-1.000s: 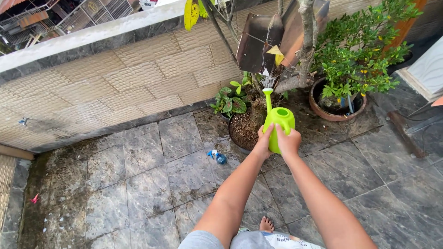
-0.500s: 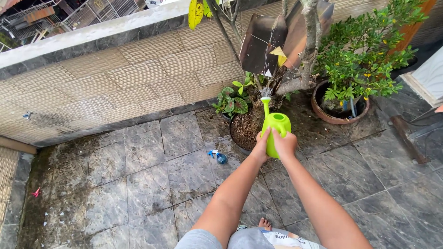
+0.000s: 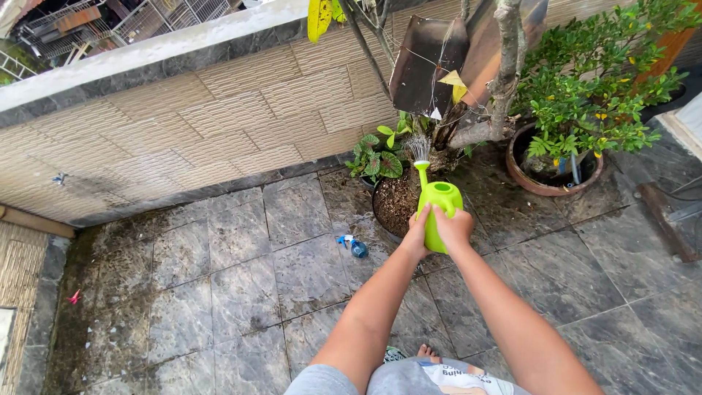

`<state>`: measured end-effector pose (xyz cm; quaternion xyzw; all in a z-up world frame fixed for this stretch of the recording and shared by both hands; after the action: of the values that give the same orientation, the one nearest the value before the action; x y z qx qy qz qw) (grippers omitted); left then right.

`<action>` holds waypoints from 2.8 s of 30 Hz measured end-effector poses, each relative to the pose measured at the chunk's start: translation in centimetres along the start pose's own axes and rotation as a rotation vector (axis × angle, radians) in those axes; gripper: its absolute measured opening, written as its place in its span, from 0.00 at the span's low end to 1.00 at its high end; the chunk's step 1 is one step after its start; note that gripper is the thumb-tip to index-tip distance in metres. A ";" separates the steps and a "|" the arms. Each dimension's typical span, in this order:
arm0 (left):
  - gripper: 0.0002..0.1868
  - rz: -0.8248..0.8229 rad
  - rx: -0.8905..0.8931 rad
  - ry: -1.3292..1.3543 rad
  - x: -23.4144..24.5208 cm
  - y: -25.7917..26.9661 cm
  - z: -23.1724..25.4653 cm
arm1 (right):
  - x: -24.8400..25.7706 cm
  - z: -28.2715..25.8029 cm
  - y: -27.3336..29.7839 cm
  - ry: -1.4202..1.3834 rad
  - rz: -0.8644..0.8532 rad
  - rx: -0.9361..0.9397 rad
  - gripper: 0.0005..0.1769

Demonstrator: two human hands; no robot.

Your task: Filling a small watering can from an outdoor tap and watering a potted plant on a balcony.

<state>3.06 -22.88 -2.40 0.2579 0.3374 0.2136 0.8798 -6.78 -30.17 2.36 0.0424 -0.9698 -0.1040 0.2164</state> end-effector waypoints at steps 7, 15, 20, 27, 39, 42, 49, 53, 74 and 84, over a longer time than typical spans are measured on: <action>0.58 -0.032 0.022 -0.010 -0.3 -1.2 -1.1 | 0.8 0.5 0.7 -0.020 0.019 -0.018 0.19; 0.59 -0.097 0.031 -0.053 -1.3 -2.2 1.5 | 1.2 -1.3 -0.1 -0.026 0.109 -0.015 0.21; 0.61 -0.161 0.118 -0.140 -1.0 -4.0 0.7 | 0.9 0.6 -0.6 -0.065 0.201 -0.088 0.20; 0.61 -0.227 0.236 -0.221 -1.6 -2.7 2.0 | 0.3 2.1 -0.8 0.003 0.294 -0.210 0.24; 0.59 -0.214 0.276 -0.228 3.6 -3.3 5.3 | -6.0 0.6 -0.6 0.045 0.236 -0.225 0.21; 0.58 -0.198 0.260 -0.200 5.2 -3.6 6.2 | -8.3 0.1 -0.7 0.047 0.200 -0.205 0.22; 0.59 -0.102 0.181 -0.148 7.8 -4.5 9.4 | -10.5 -5.0 0.2 0.003 0.153 -0.142 0.20; 0.58 -0.095 0.133 -0.119 8.0 -5.0 11.0 | -11.1 -7.0 -0.2 -0.015 0.165 -0.091 0.20; 0.59 -0.151 0.183 -0.210 7.0 -5.3 10.1 | -10.2 -3.1 -2.2 0.021 0.235 -0.142 0.19; 0.59 -0.221 0.215 -0.261 6.7 -4.9 9.4 | -9.7 -2.3 -1.1 -0.016 0.283 -0.165 0.20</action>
<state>15.25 -25.85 -2.55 0.3373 0.2676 0.0430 0.9015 3.00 -30.43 0.15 -0.1134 -0.9559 -0.1523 0.2239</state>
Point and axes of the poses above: each hand's wrist, its own y-axis away from the middle knuckle, its own x-axis out of the back of the hand, z = x × y, the point moved 9 cm from there along -y, towards the middle knuckle, and after that the axes turned 3 degrees about -z, right-handed, at the moved point
